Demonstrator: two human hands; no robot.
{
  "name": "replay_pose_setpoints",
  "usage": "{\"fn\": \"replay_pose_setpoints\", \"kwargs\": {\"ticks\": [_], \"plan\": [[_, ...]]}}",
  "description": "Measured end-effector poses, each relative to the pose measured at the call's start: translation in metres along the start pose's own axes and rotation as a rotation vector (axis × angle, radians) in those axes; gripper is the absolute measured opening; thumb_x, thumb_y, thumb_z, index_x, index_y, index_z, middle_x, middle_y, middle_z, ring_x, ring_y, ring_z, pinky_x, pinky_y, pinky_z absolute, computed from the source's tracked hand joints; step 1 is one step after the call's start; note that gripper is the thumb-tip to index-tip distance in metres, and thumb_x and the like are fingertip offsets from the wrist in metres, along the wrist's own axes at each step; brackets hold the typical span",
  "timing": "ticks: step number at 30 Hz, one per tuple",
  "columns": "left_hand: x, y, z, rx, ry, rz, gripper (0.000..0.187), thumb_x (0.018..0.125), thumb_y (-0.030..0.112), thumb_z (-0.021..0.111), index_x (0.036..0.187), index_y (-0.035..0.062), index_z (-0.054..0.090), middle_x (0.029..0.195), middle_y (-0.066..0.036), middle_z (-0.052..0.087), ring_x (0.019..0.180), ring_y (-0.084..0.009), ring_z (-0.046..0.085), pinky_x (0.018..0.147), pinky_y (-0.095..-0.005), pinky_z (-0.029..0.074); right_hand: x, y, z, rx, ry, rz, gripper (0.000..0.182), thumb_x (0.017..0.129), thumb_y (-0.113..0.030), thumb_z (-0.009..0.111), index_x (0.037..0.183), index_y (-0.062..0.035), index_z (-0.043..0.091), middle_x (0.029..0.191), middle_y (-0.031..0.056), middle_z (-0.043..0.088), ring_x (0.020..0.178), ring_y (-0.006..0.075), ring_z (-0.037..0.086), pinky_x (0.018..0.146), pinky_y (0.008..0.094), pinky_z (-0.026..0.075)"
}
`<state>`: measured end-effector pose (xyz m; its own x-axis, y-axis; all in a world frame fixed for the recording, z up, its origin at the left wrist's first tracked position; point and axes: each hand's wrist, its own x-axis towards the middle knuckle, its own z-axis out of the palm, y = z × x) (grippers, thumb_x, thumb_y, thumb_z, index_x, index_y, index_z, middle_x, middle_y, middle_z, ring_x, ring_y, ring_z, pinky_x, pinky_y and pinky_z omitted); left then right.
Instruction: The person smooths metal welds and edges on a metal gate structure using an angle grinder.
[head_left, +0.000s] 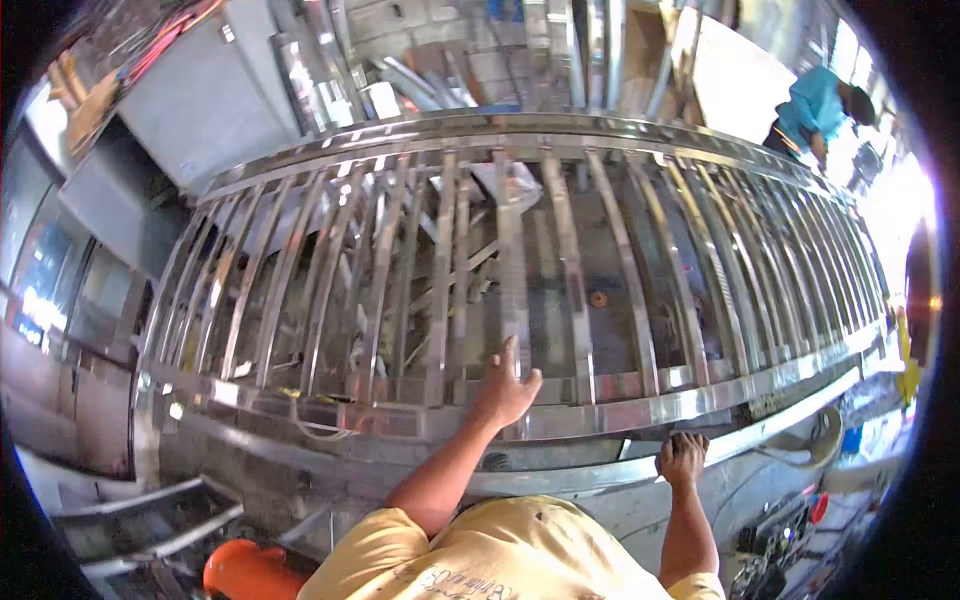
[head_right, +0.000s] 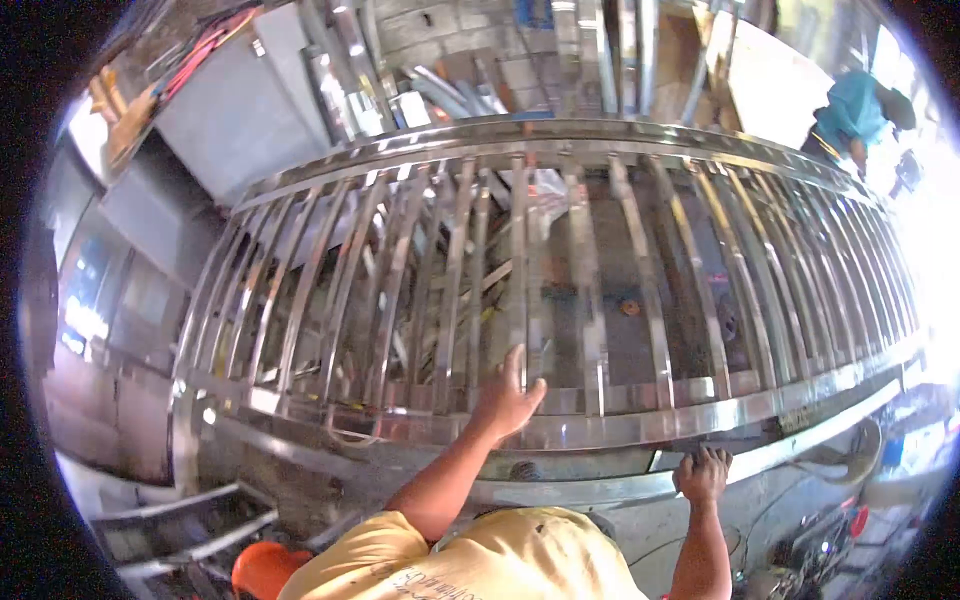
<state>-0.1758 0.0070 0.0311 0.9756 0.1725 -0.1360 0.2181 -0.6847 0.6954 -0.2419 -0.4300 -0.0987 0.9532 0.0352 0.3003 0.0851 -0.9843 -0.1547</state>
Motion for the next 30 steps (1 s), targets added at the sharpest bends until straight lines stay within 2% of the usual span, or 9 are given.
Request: {"fn": "replay_pose_setpoints", "kwargs": {"ticks": [1,2,3,4,5,8,18,22,30], "plan": [[0.000,0.000,0.000,-0.056,0.003,-0.010,0.077,0.092,0.037,0.065,0.153,0.0055,0.029,0.142,-0.033,0.048,0.129,-0.0441,0.052,0.105,-0.0501,0.045,0.013,-0.028,-0.034,0.110,-0.110,0.057,0.027,0.083,-0.029,0.056,0.079,-0.0047,0.067,0.086,0.0164,0.066,0.090,0.0385,0.057,0.093,0.0494,0.039],[0.000,-0.001,0.002,-0.112,-0.005,-0.015,0.077,0.092,0.036,0.065,0.153,0.0054,0.029,0.142,-0.033,0.049,0.131,-0.0420,0.052,0.106,-0.0500,0.044,0.010,-0.019,-0.027,0.057,-0.138,0.048,0.024,0.082,-0.027,0.057,0.081,-0.0051,0.068,0.089,0.0158,0.067,0.093,0.0387,0.058,0.095,0.0493,0.039],[-0.003,0.004,-0.004,-0.168,-0.017,-0.011,0.076,0.091,0.034,0.065,0.152,0.0033,0.030,0.143,-0.032,0.047,0.132,-0.0433,0.050,0.107,-0.0496,0.043,0.009,-0.021,-0.021,0.118,0.009,0.015,0.022,0.080,-0.024,0.059,0.084,-0.0055,0.070,0.093,0.0164,0.069,0.097,0.0390,0.060,0.099,0.0493,0.039],[-0.004,0.011,-0.008,-0.229,-0.046,0.004,0.076,0.090,0.031,0.064,0.151,0.0012,0.031,0.144,-0.031,0.045,0.133,-0.0446,0.047,0.107,-0.0492,0.043,0.009,-0.025,-0.031,0.100,-0.118,0.121,0.022,0.078,-0.022,0.060,0.087,-0.0055,0.071,0.098,0.0166,0.070,0.101,0.0382,0.060,0.100,0.0487,0.040],[-0.003,0.006,0.001,-0.301,-0.015,0.001,0.073,0.089,0.029,0.065,0.149,-0.0001,0.035,0.145,-0.030,0.045,0.135,-0.0434,0.046,0.109,-0.0478,0.041,0.003,-0.020,-0.025,0.170,-0.074,0.136,0.024,0.076,-0.023,0.060,0.087,-0.0053,0.071,0.100,0.0171,0.070,0.103,0.0374,0.060,0.099,0.0488,0.042],[0.002,-0.004,0.005,-0.255,0.003,0.006,0.071,0.089,0.027,0.065,0.148,-0.0008,0.036,0.148,-0.028,0.044,0.136,-0.0428,0.045,0.112,-0.0458,0.038,0.009,-0.024,-0.036,0.085,-0.083,0.131,0.026,0.074,-0.032,0.060,0.075,-0.0083,0.069,0.084,0.0111,0.068,0.096,0.0331,0.061,0.093,0.0454,0.044],[0.006,-0.015,0.008,-0.169,0.028,0.126,0.072,0.091,0.027,0.063,0.150,0.0001,0.032,0.148,-0.030,0.042,0.135,-0.0454,0.044,0.113,-0.0475,0.037,0.012,-0.026,-0.047,-0.007,-0.175,0.141,0.031,0.077,-0.041,0.060,0.077,-0.0113,0.070,0.082,0.0083,0.067,0.091,0.0277,0.058,0.094,0.0415,0.039],[0.003,-0.005,0.001,-0.162,-0.013,0.059,0.072,0.091,0.028,0.061,0.150,0.0009,0.031,0.148,-0.030,0.042,0.134,-0.0459,0.045,0.111,-0.0489,0.038,0.009,-0.024,-0.043,0.029,-0.095,0.112,0.031,0.078,-0.040,0.060,0.076,-0.0115,0.070,0.082,0.0078,0.066,0.090,0.0275,0.058,0.094,0.0418,0.038],[0.001,0.002,-0.005,-0.156,-0.083,-0.036,0.073,0.092,0.028,0.061,0.151,0.0016,0.029,0.147,-0.030,0.043,0.134,-0.0461,0.045,0.109,-0.0490,0.039,0.010,-0.024,-0.040,-0.008,-0.124,0.132,0.027,0.078,-0.035,0.059,0.076,-0.0119,0.072,0.079,0.0072,0.067,0.091,0.0268,0.059,0.095,0.0414,0.038]]}}
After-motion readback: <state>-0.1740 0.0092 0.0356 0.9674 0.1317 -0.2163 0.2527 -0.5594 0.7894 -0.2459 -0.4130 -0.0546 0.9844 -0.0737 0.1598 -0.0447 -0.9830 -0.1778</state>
